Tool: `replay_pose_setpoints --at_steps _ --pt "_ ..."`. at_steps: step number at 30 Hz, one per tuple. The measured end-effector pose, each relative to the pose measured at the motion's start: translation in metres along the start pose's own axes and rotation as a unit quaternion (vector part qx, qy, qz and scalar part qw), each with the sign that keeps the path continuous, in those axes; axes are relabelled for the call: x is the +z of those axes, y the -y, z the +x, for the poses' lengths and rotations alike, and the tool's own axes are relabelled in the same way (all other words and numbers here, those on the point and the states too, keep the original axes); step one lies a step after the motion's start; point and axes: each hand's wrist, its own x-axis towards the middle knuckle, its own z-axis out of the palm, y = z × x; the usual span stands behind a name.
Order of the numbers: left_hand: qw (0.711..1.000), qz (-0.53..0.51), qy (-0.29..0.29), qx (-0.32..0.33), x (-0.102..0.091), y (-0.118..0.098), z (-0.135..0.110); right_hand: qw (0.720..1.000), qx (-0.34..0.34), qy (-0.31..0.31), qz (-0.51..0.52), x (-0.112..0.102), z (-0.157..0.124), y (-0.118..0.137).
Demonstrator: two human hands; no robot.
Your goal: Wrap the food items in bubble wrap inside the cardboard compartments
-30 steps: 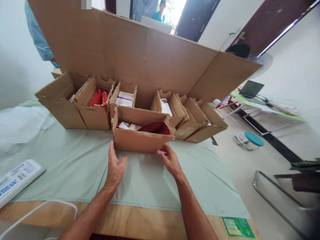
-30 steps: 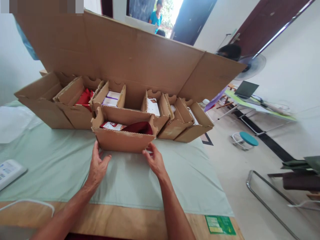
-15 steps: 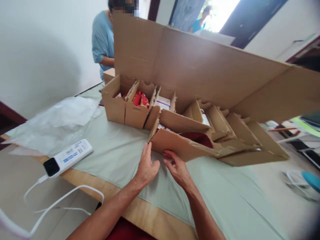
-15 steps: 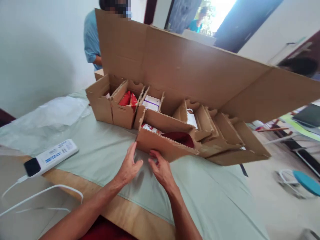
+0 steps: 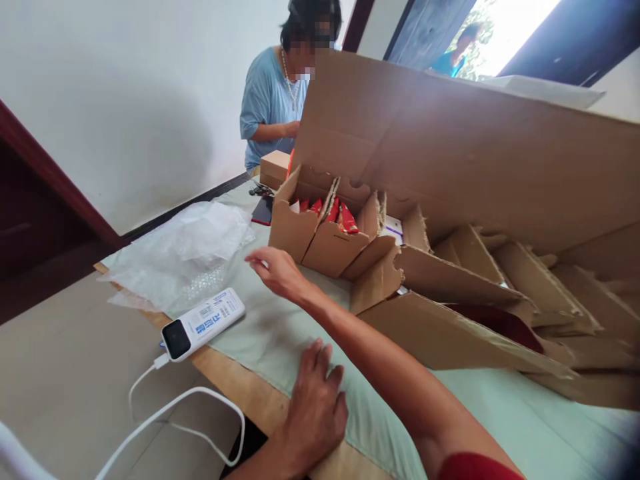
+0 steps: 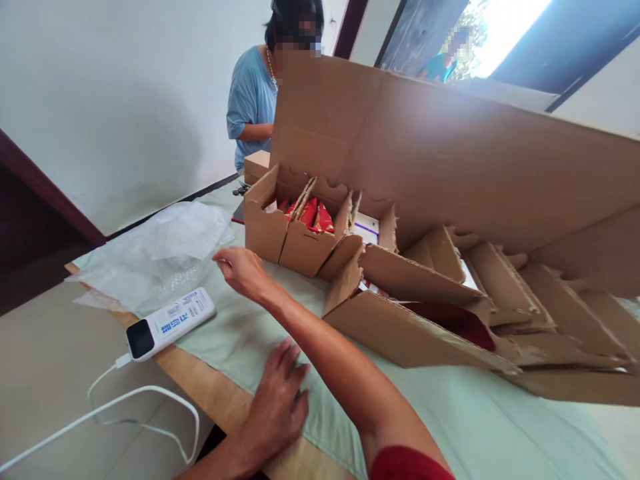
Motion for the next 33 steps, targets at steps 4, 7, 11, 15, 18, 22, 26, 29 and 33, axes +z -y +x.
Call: replay_pose_setpoints --at_steps 4,7,11,15,18,22,26,29,33 --pt "0.999 -0.05 -0.001 -0.018 0.004 0.001 0.005 0.999 -0.011 0.044 -0.016 0.032 0.1 0.011" --pt "0.996 -0.081 0.011 -0.02 0.005 0.002 0.008 0.997 -0.002 0.074 0.007 0.046 0.136 0.017" --pt "0.993 -0.11 0.022 -0.037 0.002 0.002 0.011 0.998 -0.006 0.029 0.047 0.047 0.109 0.02" --pt "0.991 -0.12 -0.011 -0.053 -0.001 0.002 0.009 0.983 0.004 -0.13 0.133 0.018 0.003 0.011" --pt "0.991 -0.102 -0.055 -0.059 -0.006 0.003 0.004 0.963 0.076 -0.21 0.153 -0.013 -0.098 -0.005" --pt "0.994 -0.038 -0.104 -0.01 -0.013 0.007 -0.001 0.893 0.25 -0.313 0.206 -0.036 -0.227 -0.03" --pt "0.995 -0.034 -0.084 0.031 -0.02 -0.001 -0.013 0.828 0.387 -0.346 0.212 -0.036 -0.34 -0.052" --pt "0.994 -0.054 -0.034 0.084 -0.037 -0.022 -0.028 0.833 0.444 -0.31 0.108 -0.033 -0.405 -0.059" --pt "0.988 -0.032 -0.039 0.143 -0.06 -0.05 -0.027 0.866 0.415 -0.264 -0.086 -0.031 -0.44 -0.061"
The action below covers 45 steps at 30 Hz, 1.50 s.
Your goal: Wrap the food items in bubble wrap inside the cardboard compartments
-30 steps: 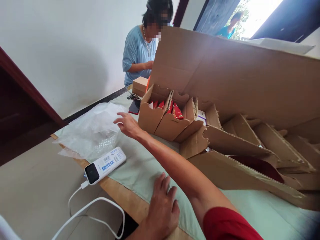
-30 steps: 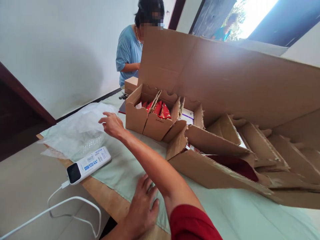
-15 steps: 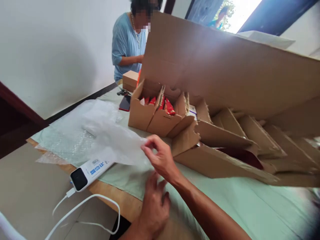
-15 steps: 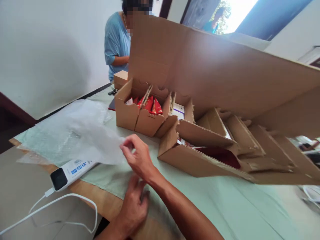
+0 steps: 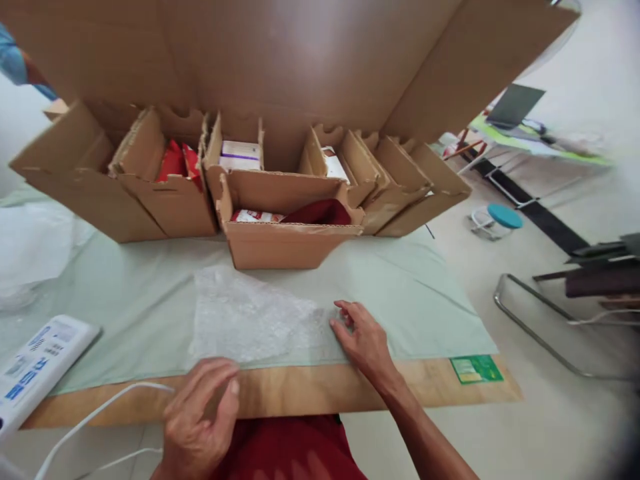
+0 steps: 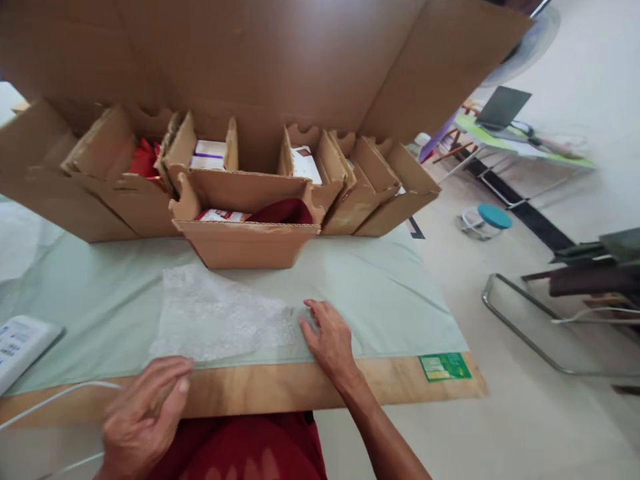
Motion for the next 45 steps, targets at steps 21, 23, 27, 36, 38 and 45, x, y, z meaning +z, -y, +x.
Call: replay_pose_setpoints --at_steps 21,23,27,36,38,45 --pt "0.975 0.182 0.125 0.04 0.038 0.033 0.03 0.996 0.006 -0.066 0.056 -0.014 0.017 0.023" --pt "0.978 0.172 0.112 0.036 0.052 0.031 0.032 0.992 -0.101 -0.057 0.047 -0.005 0.013 0.043" --pt "0.968 0.206 0.134 0.051 0.069 0.044 0.024 0.955 -0.277 0.1 -0.018 0.03 0.009 0.068" --pt "0.958 0.245 0.14 0.049 0.034 0.076 -0.002 0.967 -0.199 0.112 -0.116 -0.01 -0.013 -0.007" --pt "0.962 0.215 0.154 0.07 0.028 0.07 -0.001 0.962 -0.219 0.132 -0.099 -0.022 -0.023 -0.008" --pt "0.933 0.19 0.273 0.138 0.022 0.036 0.006 0.939 -0.322 0.099 -0.063 0.005 -0.02 0.013"
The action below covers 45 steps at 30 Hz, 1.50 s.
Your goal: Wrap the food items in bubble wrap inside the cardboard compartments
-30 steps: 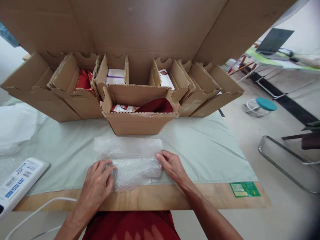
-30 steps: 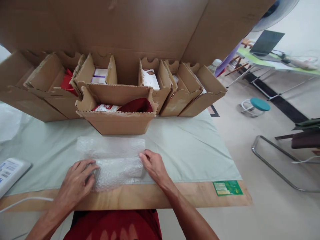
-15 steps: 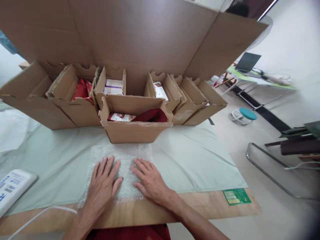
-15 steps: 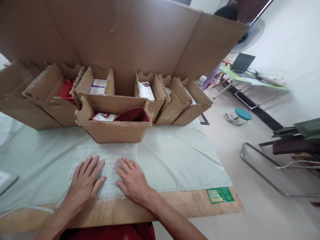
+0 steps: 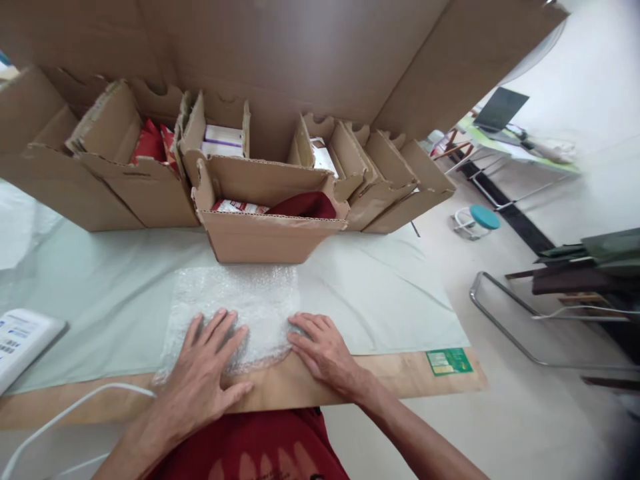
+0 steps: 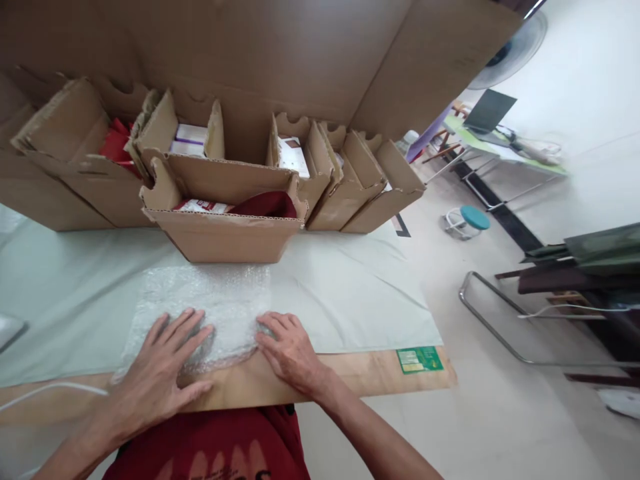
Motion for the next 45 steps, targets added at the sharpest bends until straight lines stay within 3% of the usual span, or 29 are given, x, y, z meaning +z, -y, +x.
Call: replay_pose_setpoints --at_steps 3,5,9,11,13,15,18,23,29,32,36,41,45 --pt "1.0 0.003 0.019 -0.011 -0.005 0.005 -0.006 0.994 0.02 -0.071 0.082 0.001 0.011 -0.003" --pt "0.999 -0.012 0.011 -0.03 -0.008 0.017 -0.014 0.979 0.073 -0.062 0.182 -0.008 0.015 -0.005" --pt "0.986 -0.097 -0.056 -0.119 -0.015 0.038 -0.024 0.899 0.202 0.01 0.39 -0.035 0.013 -0.012" --pt "0.967 -0.147 -0.069 -0.194 -0.021 0.04 -0.018 0.864 0.209 0.045 0.456 -0.043 0.006 -0.018" --pt "0.943 -0.193 -0.054 -0.266 -0.029 0.038 -0.007 0.853 0.188 0.078 0.48 -0.044 -0.001 -0.022" --pt "0.92 -0.234 -0.03 -0.313 -0.036 0.034 0.005 0.864 0.197 0.09 0.455 -0.039 -0.005 -0.023" --pt "0.894 -0.267 -0.001 -0.361 -0.041 0.033 0.015 0.876 0.258 0.04 0.407 -0.026 0.001 -0.017" --pt "0.87 -0.31 -0.008 -0.382 -0.043 0.037 0.004 0.829 0.313 -0.018 0.464 -0.008 0.019 -0.011" --pt "0.841 -0.251 -0.059 -0.476 -0.037 0.032 0.009 0.858 0.347 -0.075 0.371 -0.005 0.019 -0.01" --pt "0.862 -0.181 -0.069 -0.468 -0.03 0.032 0.021 0.9 0.362 -0.086 0.228 -0.001 0.018 -0.005" --pt "0.899 -0.051 -0.006 -0.435 -0.019 0.033 0.028 0.936 0.338 -0.081 0.059 0.007 0.014 -0.003" --pt "0.931 0.037 -0.014 -0.362 -0.015 0.032 0.022 0.936 0.341 -0.078 0.02 0.008 0.006 -0.012" --pt "0.934 0.106 -0.001 -0.342 -0.023 0.031 0.021 0.949 0.306 -0.076 0.002 -0.001 0.016 -0.025"
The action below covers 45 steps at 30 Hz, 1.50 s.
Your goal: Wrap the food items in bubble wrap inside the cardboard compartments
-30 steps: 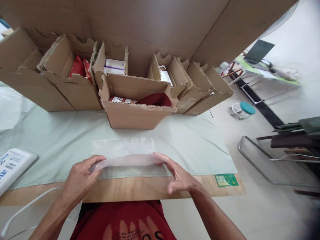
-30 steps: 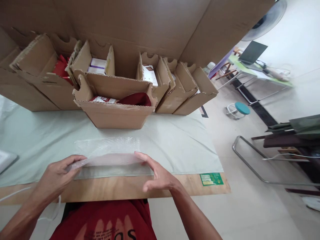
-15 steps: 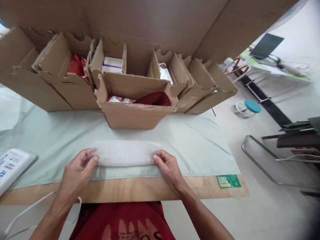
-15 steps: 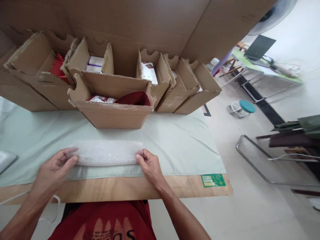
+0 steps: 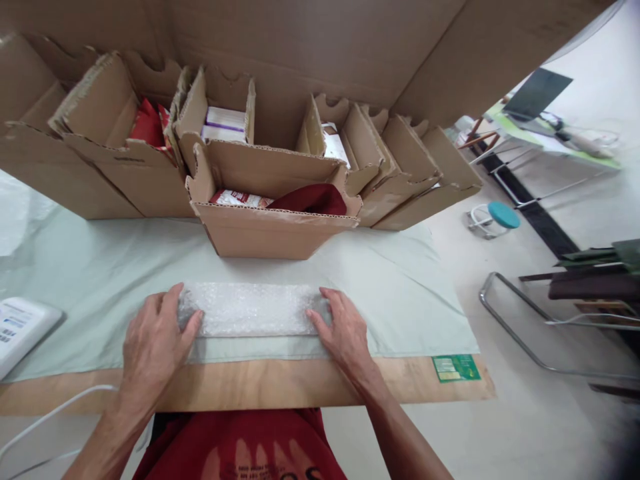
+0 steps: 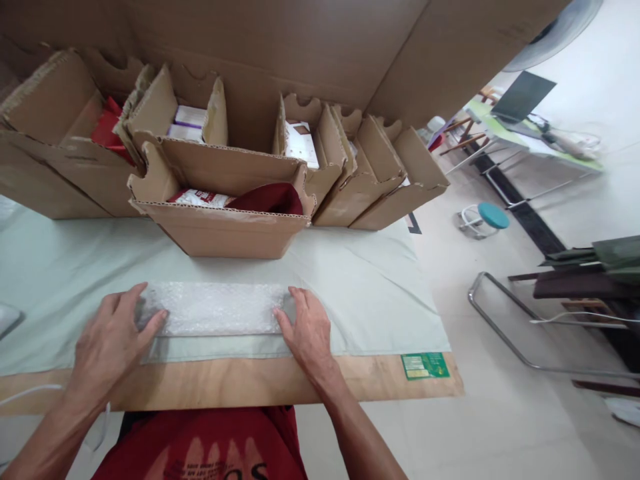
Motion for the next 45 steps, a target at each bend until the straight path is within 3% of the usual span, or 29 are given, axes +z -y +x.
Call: replay_pose_setpoints --at_steps 3,6,9,12,16,20,22,25,27,30,32,35,37,39,42,45 --pt "0.999 0.017 0.03 -0.003 -0.003 0.002 0.002 0.999 -0.036 0.035 -0.019 0.001 0.025 0.005" --pt "0.997 0.008 0.071 -0.009 0.001 0.005 0.003 0.991 -0.064 0.114 -0.017 0.006 0.046 0.013" --pt "0.996 -0.02 0.082 0.006 0.005 0.008 0.003 0.989 -0.052 0.139 0.026 0.004 0.048 0.019" --pt "0.998 -0.031 0.053 0.029 0.003 0.006 0.006 0.983 -0.006 0.135 0.125 -0.008 0.026 0.021" --pt "0.997 -0.029 -0.018 0.064 -0.003 -0.012 0.028 0.958 0.038 0.152 0.24 -0.02 -0.026 0.026" --pt "0.994 -0.026 -0.039 0.103 0.005 -0.043 0.054 0.938 0.054 0.197 0.279 -0.009 -0.076 0.038" --pt "0.991 -0.027 -0.055 0.118 0.011 -0.053 0.056 0.926 0.05 0.216 0.304 -0.002 -0.09 0.044" --pt "0.979 -0.087 -0.119 0.143 0.013 -0.054 0.034 0.909 0.058 0.219 0.349 0.003 -0.096 0.049" --pt "0.958 -0.174 -0.122 0.192 0.008 -0.046 0.005 0.894 0.092 0.222 0.377 0.001 -0.093 0.05" --pt "0.91 -0.305 -0.007 0.282 -0.003 -0.03 -0.042 0.843 0.146 0.255 0.451 -0.004 -0.086 0.049" --pt "0.89 -0.336 0.066 0.3 -0.008 -0.022 -0.066 0.776 0.182 0.279 0.535 -0.007 -0.081 0.051" --pt "0.897 -0.329 0.096 0.28 -0.006 -0.02 -0.084 0.664 0.224 0.285 0.654 -0.007 -0.068 0.061" --pt "0.908 -0.336 0.076 0.238 0.001 -0.025 -0.086 0.625 0.216 0.27 0.7 -0.004 -0.057 0.07" --pt "0.917 -0.363 0.055 0.154 0.009 -0.033 -0.085 0.616 0.198 0.251 0.72 0.003 -0.045 0.077" --pt "0.92 -0.391 0.027 0.024 0.018 -0.043 -0.079 0.631 0.193 0.239 0.712 0.017 -0.035 0.079" --pt "0.927 -0.372 -0.042 0.022 0.019 -0.048 -0.073 0.662 0.185 0.25 0.682 0.027 -0.033 0.075"
